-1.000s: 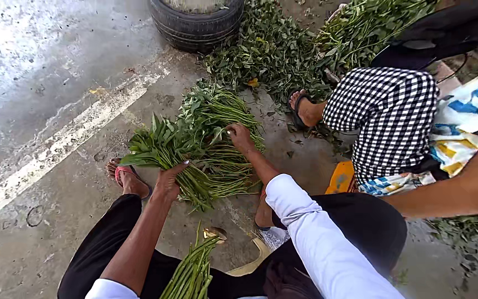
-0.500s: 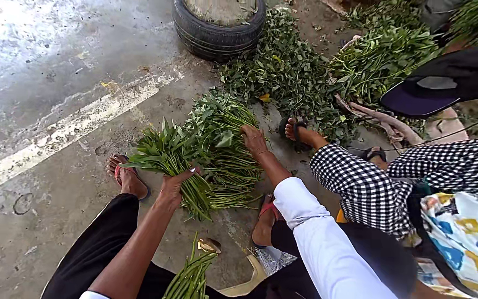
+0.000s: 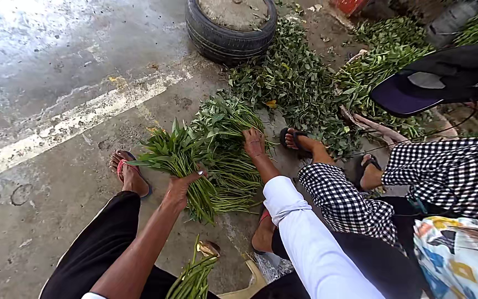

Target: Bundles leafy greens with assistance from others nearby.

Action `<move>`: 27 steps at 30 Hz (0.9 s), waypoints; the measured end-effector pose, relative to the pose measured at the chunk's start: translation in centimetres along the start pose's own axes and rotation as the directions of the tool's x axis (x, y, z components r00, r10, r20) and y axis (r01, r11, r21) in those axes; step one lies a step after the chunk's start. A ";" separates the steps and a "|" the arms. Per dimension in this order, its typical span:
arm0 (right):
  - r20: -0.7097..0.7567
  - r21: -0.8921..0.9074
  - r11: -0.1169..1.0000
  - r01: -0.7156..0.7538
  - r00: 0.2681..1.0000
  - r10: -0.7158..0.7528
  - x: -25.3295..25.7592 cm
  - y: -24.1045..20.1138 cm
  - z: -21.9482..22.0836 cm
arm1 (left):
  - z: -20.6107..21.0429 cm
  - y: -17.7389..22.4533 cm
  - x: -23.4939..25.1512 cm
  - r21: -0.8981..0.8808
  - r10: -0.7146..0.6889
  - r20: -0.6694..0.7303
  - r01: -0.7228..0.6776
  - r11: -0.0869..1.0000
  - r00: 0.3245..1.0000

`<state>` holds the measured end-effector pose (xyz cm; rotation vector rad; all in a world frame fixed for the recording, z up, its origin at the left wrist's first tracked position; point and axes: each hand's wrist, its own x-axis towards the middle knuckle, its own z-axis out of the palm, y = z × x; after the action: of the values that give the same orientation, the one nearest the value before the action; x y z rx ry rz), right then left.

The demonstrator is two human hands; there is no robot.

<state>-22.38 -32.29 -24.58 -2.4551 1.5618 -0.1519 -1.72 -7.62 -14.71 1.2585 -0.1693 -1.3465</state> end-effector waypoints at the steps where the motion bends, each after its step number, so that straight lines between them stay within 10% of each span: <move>1: -0.012 -0.002 1.000 0.002 1.000 -0.002 -0.1 0.1 0.0 | 0.1 0.0 -0.1 0.000 -0.002 -0.003 0.002 1.000 1.000; 15: 0.088 -0.059 0.998 0.035 0.996 -0.030 0.1 -0.8 -1.3 | 0.4 -0.2 0.2 0.029 -0.033 -0.030 0.034 0.999 0.999; 27: 0.169 0.579 0.799 -0.162 0.983 0.077 -4.8 -5.5 -7.0 | 0.8 -0.1 1.0 0.004 -0.032 -0.049 0.032 0.999 0.998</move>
<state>-21.04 -26.63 -16.24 -1.8318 1.3428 -0.3782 -2.05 -8.84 -15.04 1.3022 -0.1184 -1.3419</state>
